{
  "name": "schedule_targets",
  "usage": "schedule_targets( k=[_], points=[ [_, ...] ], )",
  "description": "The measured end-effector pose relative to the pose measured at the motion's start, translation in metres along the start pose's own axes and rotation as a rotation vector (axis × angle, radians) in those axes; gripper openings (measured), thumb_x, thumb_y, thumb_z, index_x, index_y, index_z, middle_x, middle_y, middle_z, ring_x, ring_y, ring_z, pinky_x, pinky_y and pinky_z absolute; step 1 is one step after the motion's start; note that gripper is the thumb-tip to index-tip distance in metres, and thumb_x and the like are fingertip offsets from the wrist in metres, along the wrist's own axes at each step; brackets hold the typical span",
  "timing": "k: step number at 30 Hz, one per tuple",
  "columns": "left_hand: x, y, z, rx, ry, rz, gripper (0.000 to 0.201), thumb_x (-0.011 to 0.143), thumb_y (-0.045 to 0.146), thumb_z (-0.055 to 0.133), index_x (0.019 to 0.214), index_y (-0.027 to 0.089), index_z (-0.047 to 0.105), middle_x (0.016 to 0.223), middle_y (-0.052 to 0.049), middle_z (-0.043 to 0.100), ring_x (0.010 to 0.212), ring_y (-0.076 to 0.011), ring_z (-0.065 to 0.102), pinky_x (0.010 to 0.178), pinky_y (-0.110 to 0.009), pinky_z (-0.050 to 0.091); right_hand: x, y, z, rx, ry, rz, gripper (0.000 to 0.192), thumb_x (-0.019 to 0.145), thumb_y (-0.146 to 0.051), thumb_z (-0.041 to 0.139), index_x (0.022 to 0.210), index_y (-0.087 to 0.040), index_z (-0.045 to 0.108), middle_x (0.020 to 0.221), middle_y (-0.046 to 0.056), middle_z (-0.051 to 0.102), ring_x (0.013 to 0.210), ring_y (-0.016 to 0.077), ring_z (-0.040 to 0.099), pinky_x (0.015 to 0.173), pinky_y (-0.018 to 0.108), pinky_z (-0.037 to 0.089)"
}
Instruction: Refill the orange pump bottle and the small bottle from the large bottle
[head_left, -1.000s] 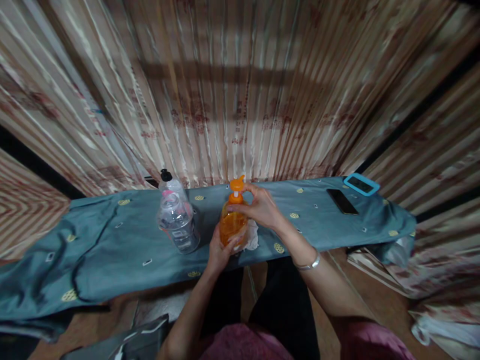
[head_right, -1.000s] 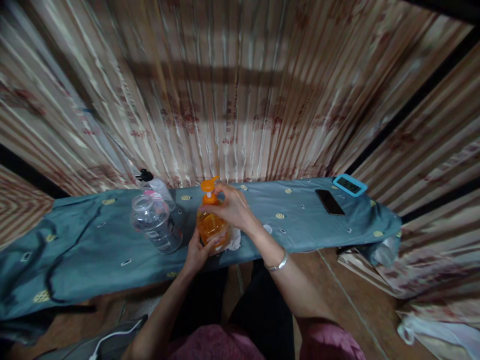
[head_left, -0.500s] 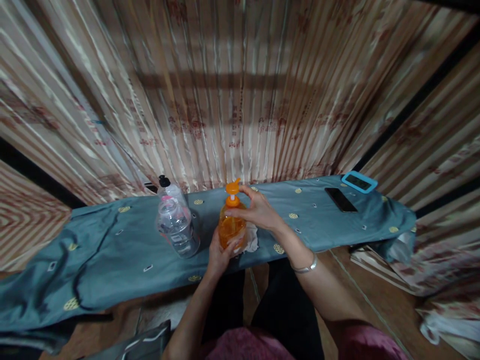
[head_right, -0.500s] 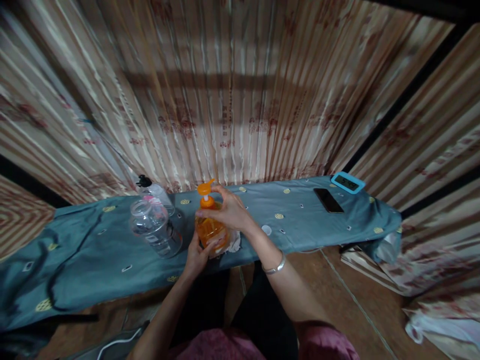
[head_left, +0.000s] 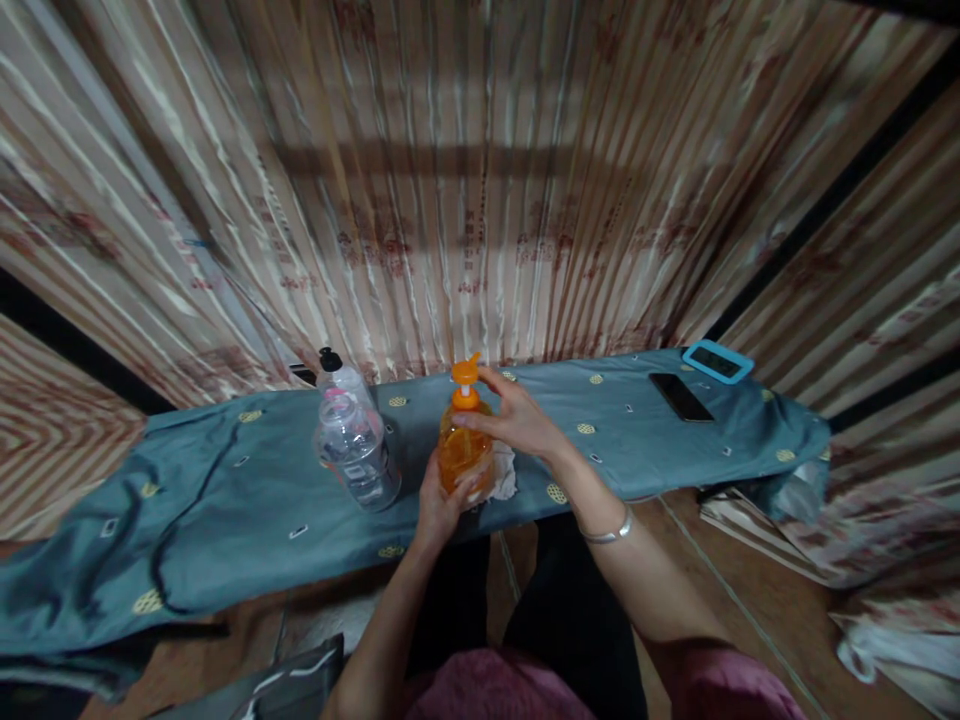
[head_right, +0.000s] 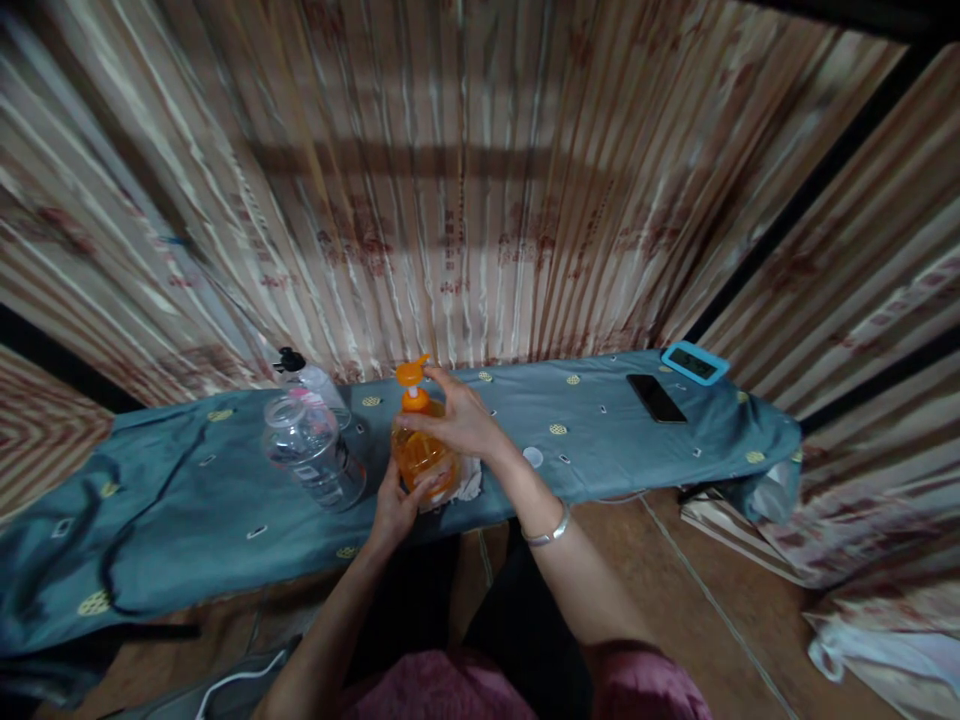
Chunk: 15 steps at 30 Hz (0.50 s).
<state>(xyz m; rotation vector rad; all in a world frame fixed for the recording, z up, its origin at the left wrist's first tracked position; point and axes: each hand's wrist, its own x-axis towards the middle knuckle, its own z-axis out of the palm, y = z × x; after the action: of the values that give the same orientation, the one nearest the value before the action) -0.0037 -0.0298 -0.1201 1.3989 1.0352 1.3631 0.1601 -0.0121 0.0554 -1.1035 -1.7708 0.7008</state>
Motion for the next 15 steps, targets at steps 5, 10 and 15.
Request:
schedule_targets(
  k=[5, 10, 15],
  points=[
    [0.000, -0.001, 0.001, -0.040, 0.011, -0.029, 0.079, 0.076, 0.052, 0.089, 0.141, 0.020, 0.058, 0.137, -0.015, 0.075, 0.129, -0.0364, 0.072, 0.115, -0.055, 0.056, 0.002, 0.003, -0.002, 0.008, -0.057, -0.039, 0.035, 0.093, -0.045, 0.077, 0.113, -0.017, 0.073, 0.113, 0.008, 0.077, 0.109, 0.0246, 0.073, 0.106, 0.049, 0.053],
    [-0.001, -0.007, 0.000, -0.034, -0.005, -0.025, 0.078, 0.080, 0.054, 0.086, 0.144, 0.020, 0.056, 0.140, -0.016, 0.073, 0.131, -0.0356, 0.071, 0.116, -0.054, 0.056, -0.005, 0.004, 0.020, -0.066, 0.165, -0.006, 0.036, 0.089, -0.044, 0.082, 0.110, -0.016, 0.073, 0.133, 0.014, 0.072, 0.134, 0.0305, 0.063, 0.118, 0.055, 0.045],
    [-0.001, -0.009, 0.002, -0.047, -0.007, -0.017, 0.079, 0.081, 0.057, 0.084, 0.145, 0.021, 0.055, 0.142, -0.016, 0.072, 0.131, -0.0365, 0.071, 0.115, -0.054, 0.056, -0.014, 0.004, 0.030, -0.070, 0.273, 0.004, 0.040, 0.090, -0.049, 0.082, 0.114, -0.017, 0.074, 0.136, 0.014, 0.071, 0.140, 0.0315, 0.059, 0.123, 0.057, 0.040]
  ],
)
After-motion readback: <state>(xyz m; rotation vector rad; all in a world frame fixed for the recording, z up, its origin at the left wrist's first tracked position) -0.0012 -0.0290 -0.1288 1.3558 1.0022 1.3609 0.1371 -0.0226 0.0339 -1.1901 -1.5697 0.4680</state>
